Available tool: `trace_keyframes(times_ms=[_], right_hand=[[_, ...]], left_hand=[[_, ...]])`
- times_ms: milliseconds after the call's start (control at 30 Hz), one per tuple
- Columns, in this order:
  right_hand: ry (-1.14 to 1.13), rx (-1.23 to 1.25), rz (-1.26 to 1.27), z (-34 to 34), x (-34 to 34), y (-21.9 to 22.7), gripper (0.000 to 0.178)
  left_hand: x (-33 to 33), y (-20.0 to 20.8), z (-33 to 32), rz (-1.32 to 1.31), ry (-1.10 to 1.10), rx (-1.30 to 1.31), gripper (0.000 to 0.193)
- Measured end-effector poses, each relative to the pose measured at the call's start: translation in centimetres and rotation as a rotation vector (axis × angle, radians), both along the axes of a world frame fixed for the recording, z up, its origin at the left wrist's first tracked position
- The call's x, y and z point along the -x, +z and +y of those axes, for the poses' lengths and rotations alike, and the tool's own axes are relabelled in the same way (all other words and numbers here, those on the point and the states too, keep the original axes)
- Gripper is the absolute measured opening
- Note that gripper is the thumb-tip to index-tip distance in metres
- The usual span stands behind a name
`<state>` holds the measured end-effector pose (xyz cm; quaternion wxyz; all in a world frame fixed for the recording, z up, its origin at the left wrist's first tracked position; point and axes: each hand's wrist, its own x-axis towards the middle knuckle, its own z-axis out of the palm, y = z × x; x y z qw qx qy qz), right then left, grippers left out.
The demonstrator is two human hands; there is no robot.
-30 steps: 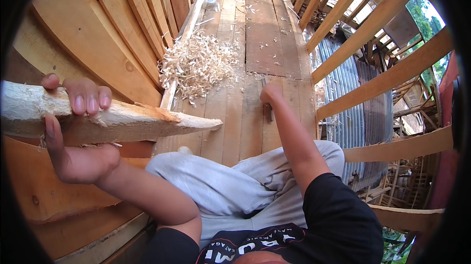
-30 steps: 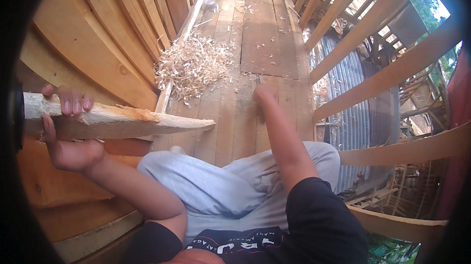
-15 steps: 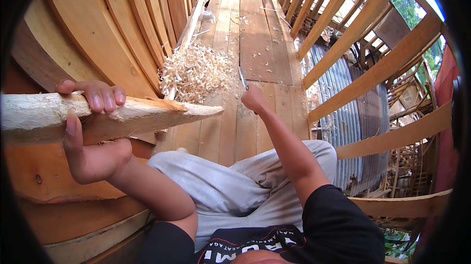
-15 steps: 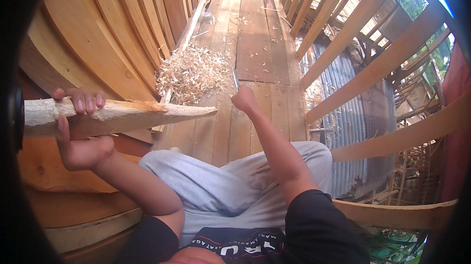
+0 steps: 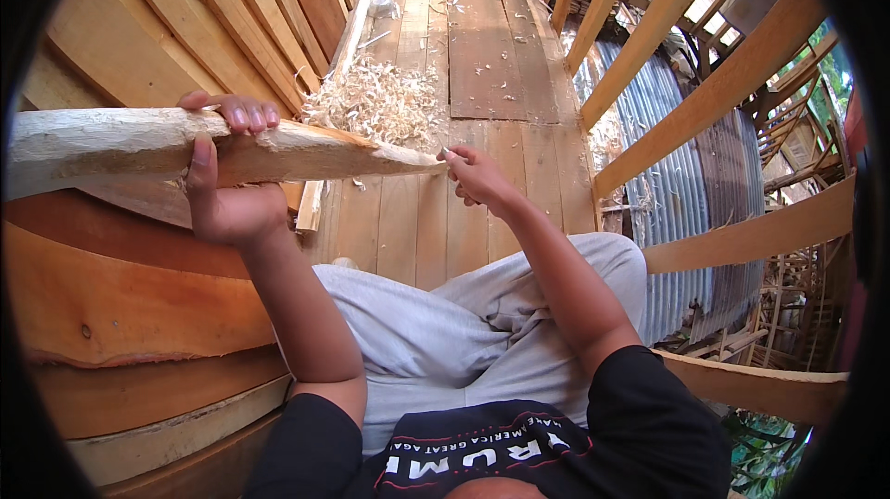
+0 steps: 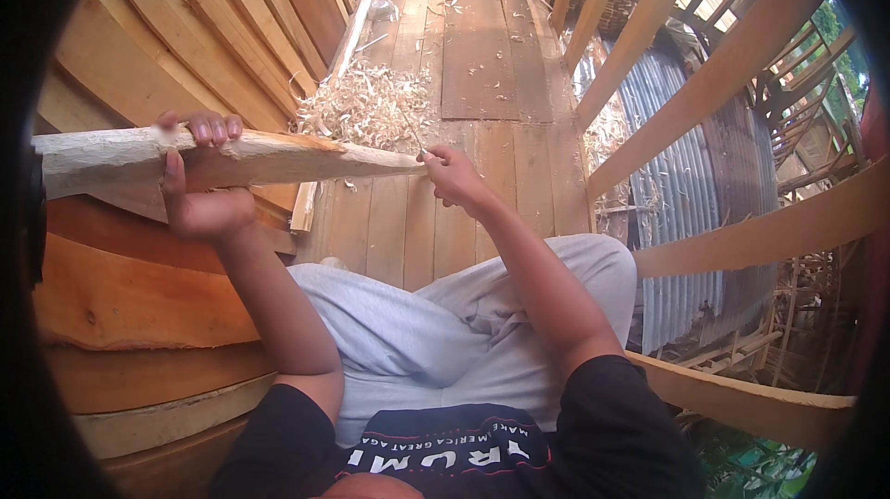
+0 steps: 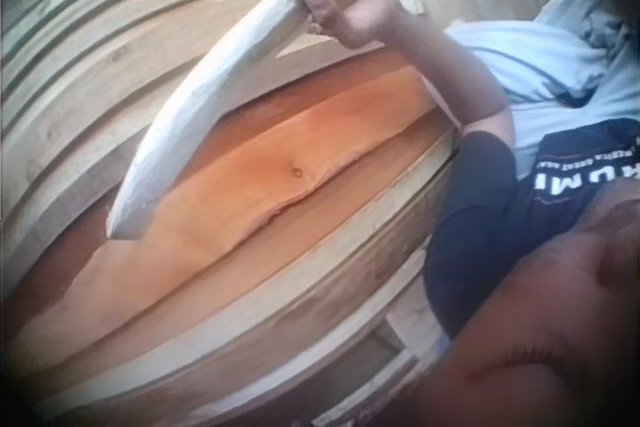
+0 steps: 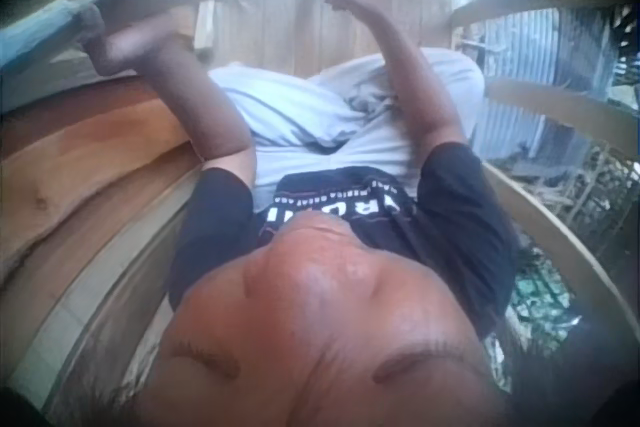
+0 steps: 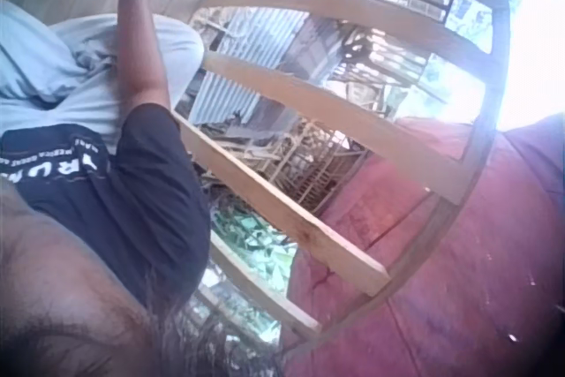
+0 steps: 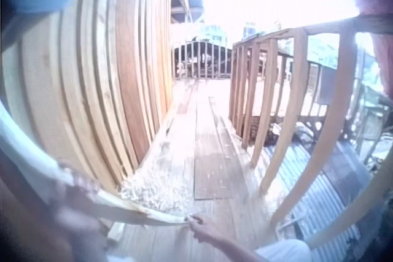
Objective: The person sits on a wooden floor and uses a small knife to carve a piece of wood, peeling away shavings. The person holds the wood in one hand and the knife in the other, working on the same piece throughout the clip.
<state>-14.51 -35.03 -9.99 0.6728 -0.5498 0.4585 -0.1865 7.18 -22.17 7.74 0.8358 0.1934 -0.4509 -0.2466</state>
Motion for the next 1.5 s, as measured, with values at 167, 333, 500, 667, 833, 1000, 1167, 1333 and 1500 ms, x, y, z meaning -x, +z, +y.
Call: trace_keyframes(times_ms=[167, 333, 500, 667, 833, 1000, 1167, 1333, 1500], right_hand=[[0.134, 0.038, 0.198, -0.6, -1.4, -2.2, 0.039], [0.085, 0.568, 0.191, 1.7, -3.9, -2.3, 0.041], [0.127, 0.682, 0.027, 1.7, -5.2, -0.2, 0.038], [0.086, 0.608, 0.321, -0.6, -3.6, -7.3, 0.038], [0.199, 0.556, 0.341, -1.2, -3.2, -3.8, 0.042], [0.2, 0.498, 0.289, -1.4, -2.8, -2.4, 0.045], [0.234, 0.501, 0.413, -2.8, -2.7, -3.8, 0.047], [0.241, 0.529, 0.202, -1.1, -4.0, 0.8, 0.046], [0.256, 0.448, 0.356, -2.8, -3.1, -2.7, 0.047]], left_hand=[[0.7, 0.0, -2.1, -0.159, 0.252, -0.023, 0.038], [0.1, -0.8, -2.4, -0.05, 0.013, -0.05, 0.029], [1.4, -0.4, -2.6, 0.026, 0.238, -0.117, 0.025], [-0.4, -0.9, -3.3, 0.099, 0.301, -0.135, 0.026], [1.3, -0.8, -2.4, -0.003, 0.235, -0.08, 0.03], [3.0, 0.0, -3.1, -0.08, 0.156, -0.092, 0.031], [2.8, -0.1, -3.3, -0.145, 0.098, -0.066, 0.031], [1.2, -0.3, -2.7, -0.133, 0.046, -0.062, 0.033], [0.2, -0.6, -3.2, -0.081, 0.09, -0.064, 0.029]])
